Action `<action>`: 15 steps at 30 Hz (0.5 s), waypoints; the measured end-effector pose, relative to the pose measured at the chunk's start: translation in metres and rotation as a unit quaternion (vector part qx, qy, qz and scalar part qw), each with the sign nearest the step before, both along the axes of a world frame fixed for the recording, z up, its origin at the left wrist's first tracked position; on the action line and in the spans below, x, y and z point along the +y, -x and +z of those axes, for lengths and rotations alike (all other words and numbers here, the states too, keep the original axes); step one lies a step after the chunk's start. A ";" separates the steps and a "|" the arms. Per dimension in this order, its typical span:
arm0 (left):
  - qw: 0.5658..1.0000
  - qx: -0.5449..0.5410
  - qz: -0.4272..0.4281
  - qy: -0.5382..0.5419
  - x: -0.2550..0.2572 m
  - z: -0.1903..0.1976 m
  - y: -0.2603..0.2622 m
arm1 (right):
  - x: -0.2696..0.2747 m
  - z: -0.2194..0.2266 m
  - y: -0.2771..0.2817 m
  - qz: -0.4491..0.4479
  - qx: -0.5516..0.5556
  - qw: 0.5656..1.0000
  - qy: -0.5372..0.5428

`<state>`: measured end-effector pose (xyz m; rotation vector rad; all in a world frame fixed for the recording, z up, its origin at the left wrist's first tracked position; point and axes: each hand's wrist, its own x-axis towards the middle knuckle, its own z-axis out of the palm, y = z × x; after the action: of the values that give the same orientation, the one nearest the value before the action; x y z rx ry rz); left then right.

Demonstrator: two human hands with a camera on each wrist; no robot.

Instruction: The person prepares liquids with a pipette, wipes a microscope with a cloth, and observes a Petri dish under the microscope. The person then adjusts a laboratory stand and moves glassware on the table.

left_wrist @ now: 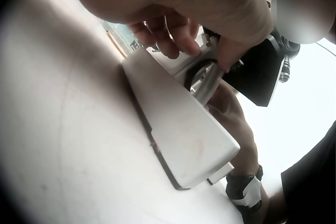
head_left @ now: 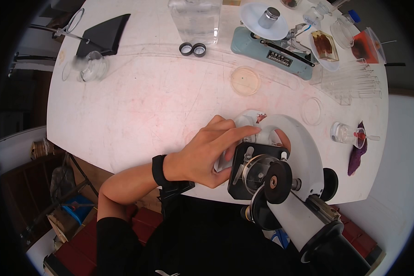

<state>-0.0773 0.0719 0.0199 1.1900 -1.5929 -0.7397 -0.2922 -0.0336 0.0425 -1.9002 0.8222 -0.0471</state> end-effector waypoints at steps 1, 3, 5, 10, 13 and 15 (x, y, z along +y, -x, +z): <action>1.000 0.000 0.000 0.000 0.000 0.000 0.000 | 0.000 0.000 0.000 0.001 -0.001 1.000 0.001; 1.000 0.001 0.006 0.001 0.000 0.000 0.001 | 0.000 0.001 0.000 0.004 -0.003 1.000 0.004; 1.000 -0.001 0.007 0.001 0.000 0.000 0.001 | -0.001 0.001 0.000 0.007 -0.005 1.000 0.006; 1.000 0.002 -0.003 -0.006 -0.002 0.004 -0.007 | -0.001 0.002 -0.001 0.014 -0.011 1.000 0.012; 1.000 0.025 -0.006 -0.007 -0.002 0.008 -0.014 | -0.001 0.002 -0.001 0.017 -0.014 1.000 0.016; 0.999 -0.003 0.041 0.011 -0.002 0.004 -0.016 | -0.001 0.003 -0.001 0.020 -0.017 1.000 0.018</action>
<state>-0.0612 0.0701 0.0236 1.2343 -1.5442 -0.6654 -0.2914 -0.0349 0.0456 -1.9440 0.7661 -0.0700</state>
